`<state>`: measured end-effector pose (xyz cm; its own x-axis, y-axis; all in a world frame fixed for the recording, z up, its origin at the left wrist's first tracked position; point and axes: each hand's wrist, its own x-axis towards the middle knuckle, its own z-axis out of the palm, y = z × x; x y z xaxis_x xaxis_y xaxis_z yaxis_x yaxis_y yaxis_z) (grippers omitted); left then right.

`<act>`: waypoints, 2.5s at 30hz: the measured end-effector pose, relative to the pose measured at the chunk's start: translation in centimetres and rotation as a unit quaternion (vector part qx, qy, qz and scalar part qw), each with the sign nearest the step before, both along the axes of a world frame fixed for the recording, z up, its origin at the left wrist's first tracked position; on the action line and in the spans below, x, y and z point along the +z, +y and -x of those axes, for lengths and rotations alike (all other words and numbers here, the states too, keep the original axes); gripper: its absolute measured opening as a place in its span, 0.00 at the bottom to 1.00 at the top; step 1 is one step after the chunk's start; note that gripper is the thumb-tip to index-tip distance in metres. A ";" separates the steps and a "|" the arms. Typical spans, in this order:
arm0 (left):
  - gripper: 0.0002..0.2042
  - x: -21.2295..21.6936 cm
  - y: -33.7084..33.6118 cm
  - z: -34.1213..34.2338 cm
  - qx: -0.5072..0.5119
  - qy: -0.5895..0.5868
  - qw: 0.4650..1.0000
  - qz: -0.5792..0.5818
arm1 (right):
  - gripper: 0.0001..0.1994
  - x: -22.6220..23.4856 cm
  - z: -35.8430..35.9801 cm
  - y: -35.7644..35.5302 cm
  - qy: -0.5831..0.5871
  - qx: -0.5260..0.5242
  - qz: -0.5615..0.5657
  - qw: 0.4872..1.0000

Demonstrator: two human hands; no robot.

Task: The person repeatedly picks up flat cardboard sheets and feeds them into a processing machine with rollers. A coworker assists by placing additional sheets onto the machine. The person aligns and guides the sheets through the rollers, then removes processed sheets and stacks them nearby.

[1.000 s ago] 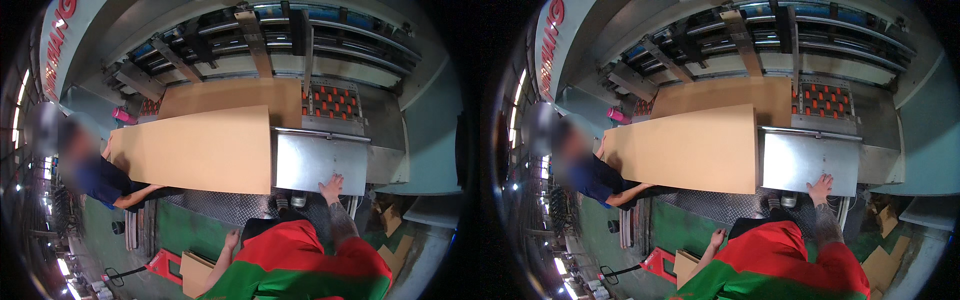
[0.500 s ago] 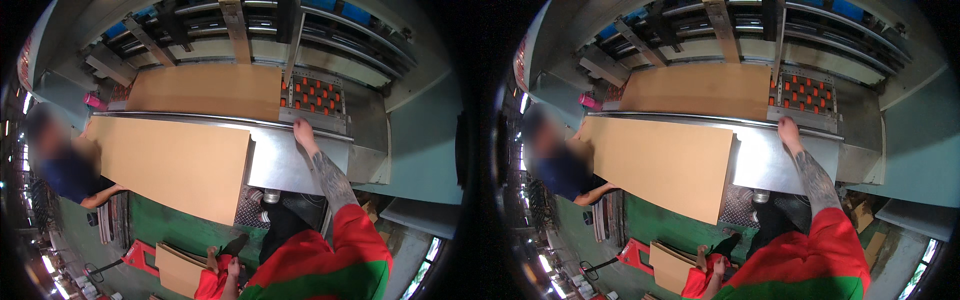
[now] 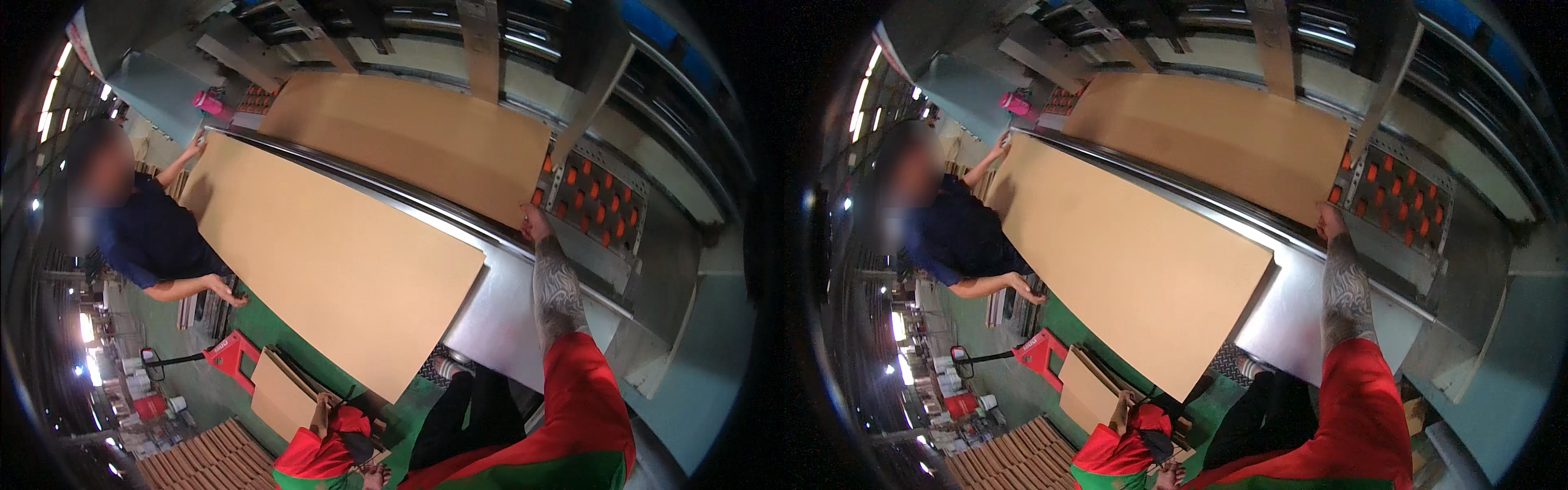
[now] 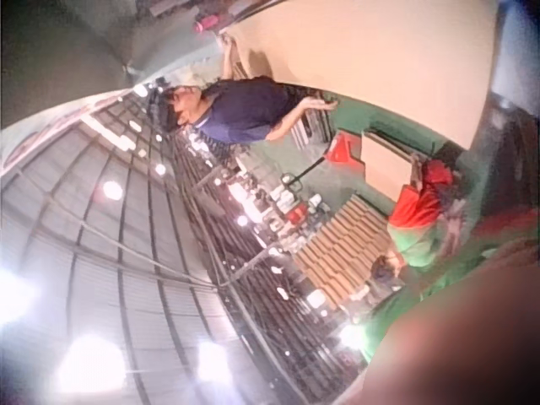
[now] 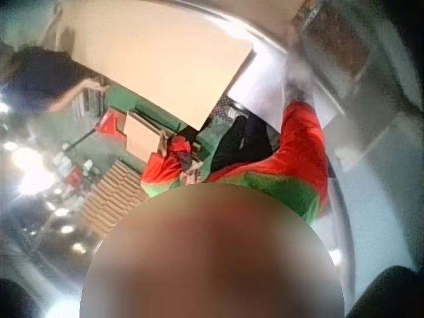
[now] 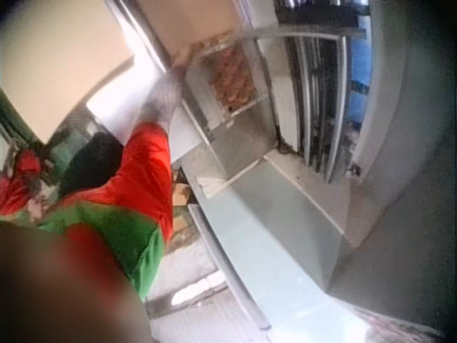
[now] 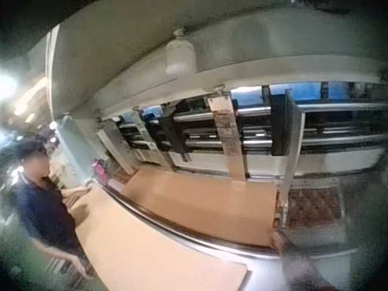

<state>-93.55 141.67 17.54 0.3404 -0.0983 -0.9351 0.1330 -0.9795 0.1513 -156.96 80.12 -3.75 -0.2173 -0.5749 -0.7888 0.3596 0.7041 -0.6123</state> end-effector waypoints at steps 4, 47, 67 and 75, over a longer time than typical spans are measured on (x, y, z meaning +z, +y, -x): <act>0.22 0.0 -2.6 1.4 -0.006 0.004 1.000 0.022 | 0.14 0.0 -0.4 -1.8 -0.084 -0.026 0.056 0.995; 0.17 -1.1 -5.2 9.3 -0.049 -0.017 0.987 0.151 | 0.19 12.9 -6.0 10.1 0.500 0.186 0.162 0.830; 0.20 -3.3 -10.4 8.9 -0.202 -0.024 0.956 0.212 | 0.35 14.5 -7.3 32.0 0.530 0.374 0.138 0.748; 0.19 -3.2 -6.9 9.3 -0.164 -0.032 0.972 0.166 | 0.35 15.0 -8.2 31.8 0.544 0.372 0.140 0.739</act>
